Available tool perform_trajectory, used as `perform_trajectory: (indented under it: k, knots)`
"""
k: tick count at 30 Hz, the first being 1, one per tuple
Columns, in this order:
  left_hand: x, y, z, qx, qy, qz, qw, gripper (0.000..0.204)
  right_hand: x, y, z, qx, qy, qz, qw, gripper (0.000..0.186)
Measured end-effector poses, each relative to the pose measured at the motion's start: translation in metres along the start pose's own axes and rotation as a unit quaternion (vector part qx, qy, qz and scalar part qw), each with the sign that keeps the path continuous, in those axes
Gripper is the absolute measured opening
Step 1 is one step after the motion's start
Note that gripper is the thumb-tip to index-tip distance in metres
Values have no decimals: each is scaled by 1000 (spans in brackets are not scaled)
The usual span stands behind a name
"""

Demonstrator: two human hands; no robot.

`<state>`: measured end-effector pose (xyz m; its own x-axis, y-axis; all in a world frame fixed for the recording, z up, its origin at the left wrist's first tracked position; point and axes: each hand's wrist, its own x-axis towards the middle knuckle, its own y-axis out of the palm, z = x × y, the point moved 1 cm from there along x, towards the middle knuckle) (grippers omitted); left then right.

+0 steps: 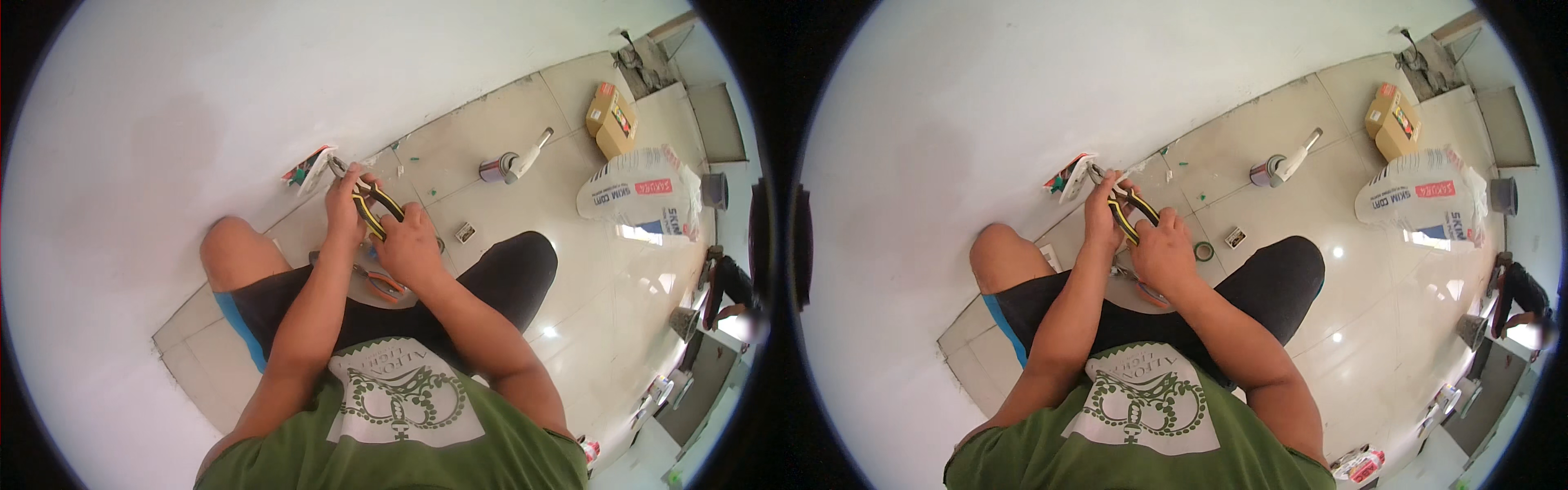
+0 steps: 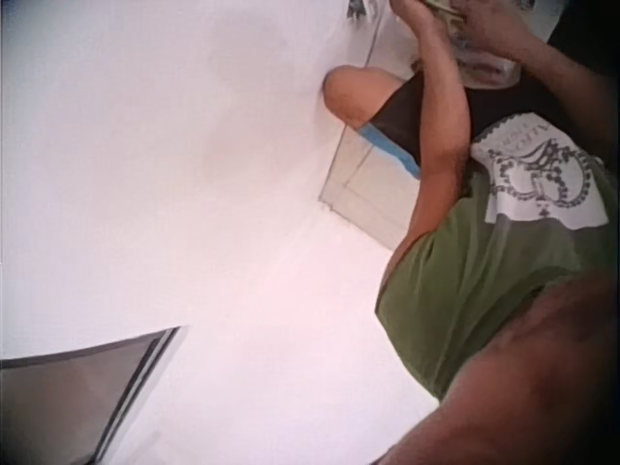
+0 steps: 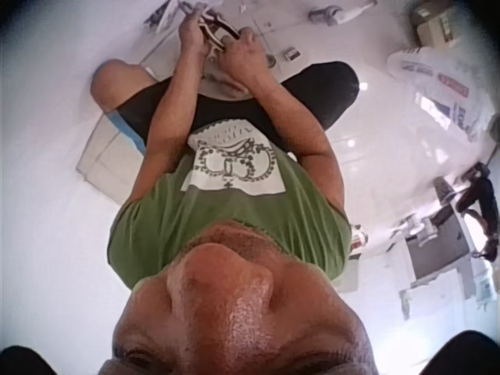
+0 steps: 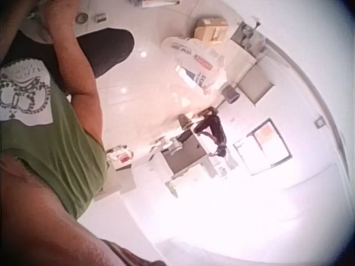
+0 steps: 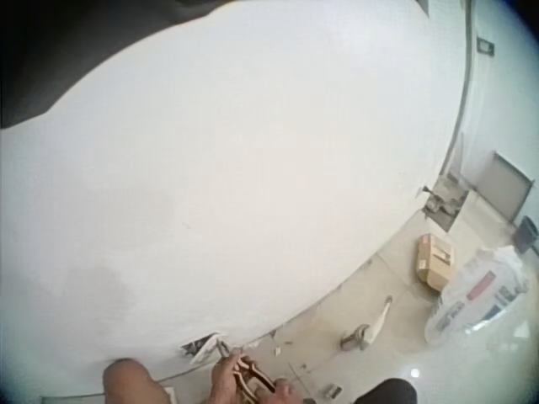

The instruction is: The person strips electrical wires, applies heat-shrink tubing using a butane blowtorch, and installs a wall outlet faceplate.

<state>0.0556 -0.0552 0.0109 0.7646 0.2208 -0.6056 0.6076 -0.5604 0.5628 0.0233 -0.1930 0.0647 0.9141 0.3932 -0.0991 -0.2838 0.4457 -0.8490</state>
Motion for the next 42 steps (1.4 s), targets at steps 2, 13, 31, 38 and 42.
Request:
perform_trajectory:
  k: [2,13,31,38,42]
  knots:
    - [-5,-6,-9,190,113,-164,961,35,0,4,-2,29,-8,-2,1000,30]
    - [-14,-18,-47,524,308,-252,753,28,27,20,-56,721,226,349,555,38]
    - [-5,-33,-33,583,490,-254,597,16,36,16,-77,687,187,375,594,32]
    - [-7,-17,-37,616,458,-265,583,22,25,14,-43,86,-9,122,989,38]
    - [-13,-11,-44,661,420,-252,569,26,22,15,-48,170,7,163,972,34]
